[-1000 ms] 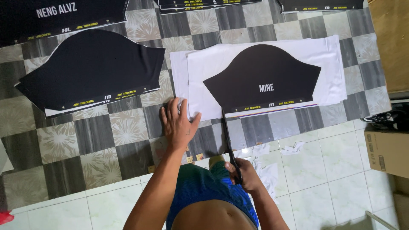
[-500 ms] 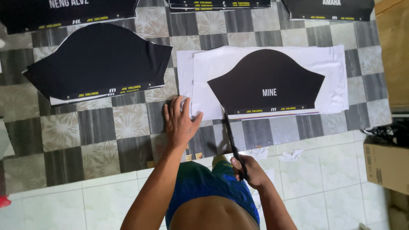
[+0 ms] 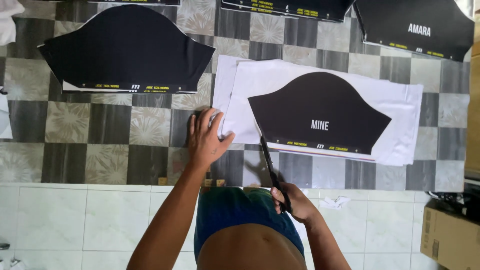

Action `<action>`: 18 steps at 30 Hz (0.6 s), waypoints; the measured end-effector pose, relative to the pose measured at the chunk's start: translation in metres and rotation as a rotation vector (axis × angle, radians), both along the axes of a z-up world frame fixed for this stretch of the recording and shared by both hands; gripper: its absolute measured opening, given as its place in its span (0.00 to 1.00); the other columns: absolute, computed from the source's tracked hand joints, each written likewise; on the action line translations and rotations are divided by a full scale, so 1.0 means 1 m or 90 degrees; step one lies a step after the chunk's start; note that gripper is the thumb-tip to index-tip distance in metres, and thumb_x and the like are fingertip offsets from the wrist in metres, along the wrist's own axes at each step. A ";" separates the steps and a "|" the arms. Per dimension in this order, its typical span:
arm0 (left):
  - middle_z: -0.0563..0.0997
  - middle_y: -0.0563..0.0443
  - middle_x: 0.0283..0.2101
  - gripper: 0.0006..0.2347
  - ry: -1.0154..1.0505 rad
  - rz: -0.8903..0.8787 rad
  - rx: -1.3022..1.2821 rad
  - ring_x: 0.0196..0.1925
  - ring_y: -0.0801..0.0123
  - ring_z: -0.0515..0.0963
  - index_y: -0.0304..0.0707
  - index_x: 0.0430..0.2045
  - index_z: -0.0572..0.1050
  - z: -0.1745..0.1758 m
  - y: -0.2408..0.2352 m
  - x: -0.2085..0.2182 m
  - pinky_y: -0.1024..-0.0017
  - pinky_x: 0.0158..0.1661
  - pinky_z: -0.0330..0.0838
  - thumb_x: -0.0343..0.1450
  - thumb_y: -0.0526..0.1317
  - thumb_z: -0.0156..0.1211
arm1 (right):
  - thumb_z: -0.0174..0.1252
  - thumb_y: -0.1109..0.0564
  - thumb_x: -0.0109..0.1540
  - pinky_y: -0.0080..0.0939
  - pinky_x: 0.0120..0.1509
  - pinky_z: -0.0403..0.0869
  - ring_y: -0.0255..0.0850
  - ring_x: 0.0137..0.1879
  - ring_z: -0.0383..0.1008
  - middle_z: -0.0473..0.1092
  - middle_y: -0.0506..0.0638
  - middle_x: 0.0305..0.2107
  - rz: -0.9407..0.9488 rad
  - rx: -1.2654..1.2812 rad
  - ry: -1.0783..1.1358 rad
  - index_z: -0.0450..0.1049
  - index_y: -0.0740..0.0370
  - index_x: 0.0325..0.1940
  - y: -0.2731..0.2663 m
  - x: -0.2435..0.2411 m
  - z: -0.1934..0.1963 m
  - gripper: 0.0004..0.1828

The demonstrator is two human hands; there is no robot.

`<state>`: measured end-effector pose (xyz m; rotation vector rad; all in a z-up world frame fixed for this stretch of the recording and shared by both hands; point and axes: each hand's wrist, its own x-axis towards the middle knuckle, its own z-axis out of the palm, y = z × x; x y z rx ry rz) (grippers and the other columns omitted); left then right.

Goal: Cutting fabric patterns with scissors and organizing the pieces on a table

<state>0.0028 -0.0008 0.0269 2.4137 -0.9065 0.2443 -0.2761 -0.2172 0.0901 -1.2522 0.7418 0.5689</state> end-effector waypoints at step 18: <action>0.75 0.44 0.72 0.35 -0.003 0.044 -0.008 0.76 0.49 0.77 0.47 0.66 0.81 -0.025 -0.004 0.000 0.33 0.73 0.65 0.64 0.60 0.80 | 0.74 0.40 0.70 0.46 0.32 0.83 0.48 0.29 0.79 0.69 0.57 0.24 -0.033 0.012 0.035 0.76 0.71 0.39 -0.033 0.003 -0.029 0.29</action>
